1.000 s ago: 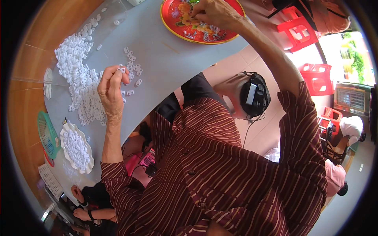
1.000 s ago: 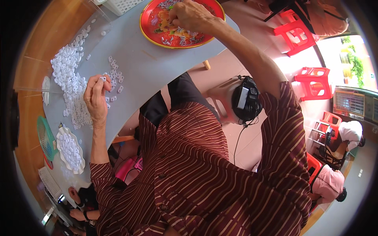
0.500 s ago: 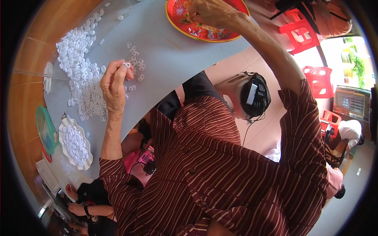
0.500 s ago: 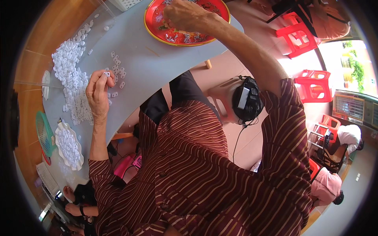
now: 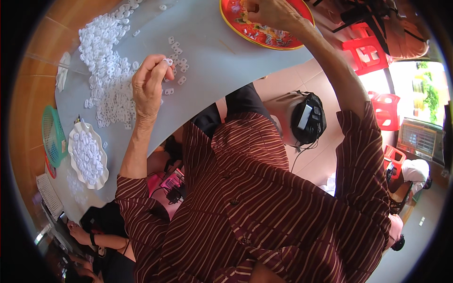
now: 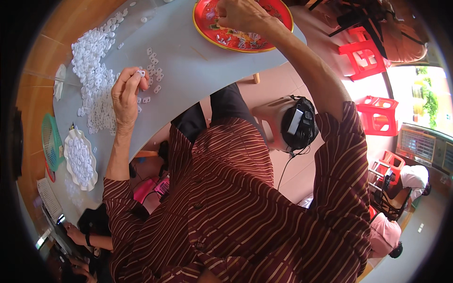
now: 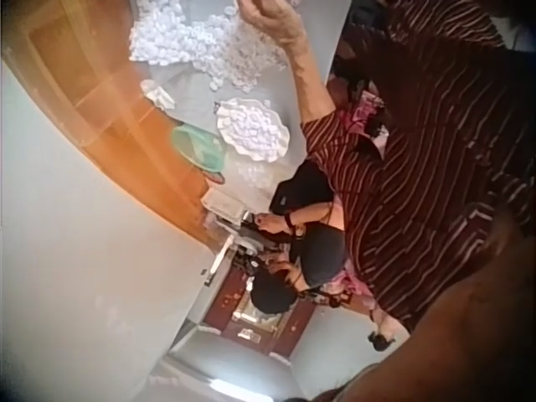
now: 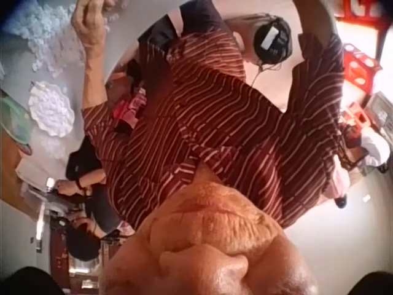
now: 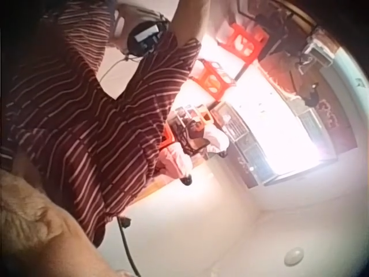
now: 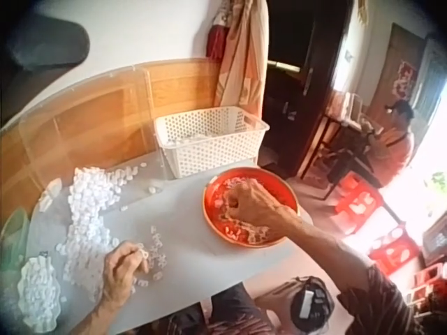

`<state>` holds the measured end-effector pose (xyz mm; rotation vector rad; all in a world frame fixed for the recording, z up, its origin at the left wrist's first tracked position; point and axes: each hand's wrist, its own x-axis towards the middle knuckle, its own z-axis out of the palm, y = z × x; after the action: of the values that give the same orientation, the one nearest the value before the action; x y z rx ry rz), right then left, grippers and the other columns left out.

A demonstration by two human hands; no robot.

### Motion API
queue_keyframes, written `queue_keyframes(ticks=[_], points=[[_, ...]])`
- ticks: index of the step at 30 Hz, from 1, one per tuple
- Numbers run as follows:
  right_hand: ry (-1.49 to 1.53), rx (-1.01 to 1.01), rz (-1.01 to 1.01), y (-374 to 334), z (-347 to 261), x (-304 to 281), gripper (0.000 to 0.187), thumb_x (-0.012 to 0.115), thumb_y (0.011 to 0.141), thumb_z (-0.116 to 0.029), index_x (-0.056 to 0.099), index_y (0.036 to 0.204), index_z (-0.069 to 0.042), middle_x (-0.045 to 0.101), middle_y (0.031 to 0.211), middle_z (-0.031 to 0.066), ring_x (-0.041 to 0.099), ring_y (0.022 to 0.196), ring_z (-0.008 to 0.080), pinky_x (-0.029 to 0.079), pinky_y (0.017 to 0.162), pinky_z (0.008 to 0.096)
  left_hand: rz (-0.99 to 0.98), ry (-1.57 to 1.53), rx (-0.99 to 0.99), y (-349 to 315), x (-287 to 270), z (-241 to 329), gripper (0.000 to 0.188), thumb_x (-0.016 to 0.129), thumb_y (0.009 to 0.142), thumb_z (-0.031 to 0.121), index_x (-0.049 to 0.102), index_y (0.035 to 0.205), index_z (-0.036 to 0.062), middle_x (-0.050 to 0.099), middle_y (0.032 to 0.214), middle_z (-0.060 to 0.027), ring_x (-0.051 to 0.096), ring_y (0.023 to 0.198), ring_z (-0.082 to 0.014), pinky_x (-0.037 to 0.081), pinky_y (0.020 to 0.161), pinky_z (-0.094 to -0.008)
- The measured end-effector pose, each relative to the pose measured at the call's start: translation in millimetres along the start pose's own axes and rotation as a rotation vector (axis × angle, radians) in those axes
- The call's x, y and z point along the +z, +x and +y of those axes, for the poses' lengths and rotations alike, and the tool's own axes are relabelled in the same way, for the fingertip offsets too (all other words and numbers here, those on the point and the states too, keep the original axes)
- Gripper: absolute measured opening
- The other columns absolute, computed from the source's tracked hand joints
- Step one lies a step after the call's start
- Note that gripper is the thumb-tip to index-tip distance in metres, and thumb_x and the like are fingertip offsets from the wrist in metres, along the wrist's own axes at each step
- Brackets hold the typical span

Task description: Assembling small white plastic components by hand at a table.

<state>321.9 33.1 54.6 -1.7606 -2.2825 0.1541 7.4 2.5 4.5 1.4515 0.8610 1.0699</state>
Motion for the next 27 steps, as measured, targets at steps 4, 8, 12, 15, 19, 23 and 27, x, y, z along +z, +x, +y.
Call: queue_keyframes(ticks=[4,8,12,15,19,23,27], points=[[0.365,0.026,0.145,-3.4,-28.5,-7.7,0.015,0.066,0.065,-0.008,0.058,0.068,0.003,0.059,0.061,0.0113,0.054,0.056,0.0144,0.041,0.051,0.0322,0.018,0.067,-0.012,-4.0,-3.9,-0.8,0.014,0.051,0.088,0.010,0.058,0.089,-0.0019,0.054,0.068,-0.0034,0.051,0.067,-0.0104,0.043,0.068,-0.0235],[0.743,0.111,0.050,-12.4,-71.8,-4.5,0.013,0.066,0.071,-0.007,0.057,0.070,0.003,0.060,0.063,0.0036,0.056,0.063,0.0086,0.045,0.057,0.0265,-0.003,0.165,-0.048,0.4,-3.9,1.0,0.015,0.050,0.089,0.012,0.058,0.088,-0.0004,0.056,0.073,-0.0031,0.048,0.067,-0.0087,0.039,0.062,-0.0199],[1.137,0.075,-0.123,-20.1,-99.3,23.7,0.007,0.060,0.083,-0.006,0.063,0.087,0.000,0.063,0.074,0.0017,0.058,0.070,0.0080,0.048,0.066,0.0224,-0.008,0.085,-0.049,-0.6,0.4,5.0,0.015,0.051,0.087,0.013,0.059,0.083,0.0004,0.057,0.067,-0.0020,0.052,0.064,-0.0084,0.042,0.062,-0.0225],[1.356,0.076,-0.140,-17.0,-109.9,54.7,0.017,0.064,0.082,-0.011,0.068,0.093,0.001,0.065,0.080,0.0042,0.059,0.069,0.0091,0.051,0.065,0.0238,-0.037,0.105,-0.020,-1.0,-1.3,3.9,0.016,0.051,0.087,0.013,0.059,0.083,0.0009,0.058,0.067,-0.0016,0.052,0.064,-0.0081,0.042,0.062,-0.0222],[1.331,0.005,-0.137,-16.2,-117.5,73.1,0.014,0.063,0.087,-0.014,0.066,0.095,-0.002,0.061,0.076,0.0003,0.056,0.071,0.0068,0.047,0.067,0.0226,-0.051,0.179,-0.014,-2.6,-3.2,6.6,0.017,0.050,0.089,0.016,0.060,0.084,0.0025,0.057,0.067,-0.0005,0.052,0.064,-0.0070,0.041,0.060,-0.0211],[1.394,0.095,-0.079,-18.3,-124.2,73.6,0.015,0.062,0.088,-0.015,0.066,0.097,-0.003,0.063,0.076,0.0005,0.057,0.068,0.0062,0.048,0.065,0.0212,-0.049,0.229,-0.020,-2.8,-4.0,4.1,0.018,0.050,0.089,0.018,0.060,0.083,0.0032,0.056,0.066,0.0000,0.051,0.063,-0.0061,0.040,0.058,-0.0212],[1.372,0.082,-0.127,-17.7,-122.1,69.8,0.016,0.063,0.089,-0.018,0.066,0.095,-0.004,0.063,0.075,0.0004,0.057,0.065,0.0053,0.048,0.062,0.0203,-0.064,0.219,-0.003,-1.1,-4.3,4.6,0.018,0.050,0.089,0.019,0.059,0.083,0.0046,0.055,0.063,0.0011,0.049,0.061,-0.0056,0.039,0.056,-0.0219]])
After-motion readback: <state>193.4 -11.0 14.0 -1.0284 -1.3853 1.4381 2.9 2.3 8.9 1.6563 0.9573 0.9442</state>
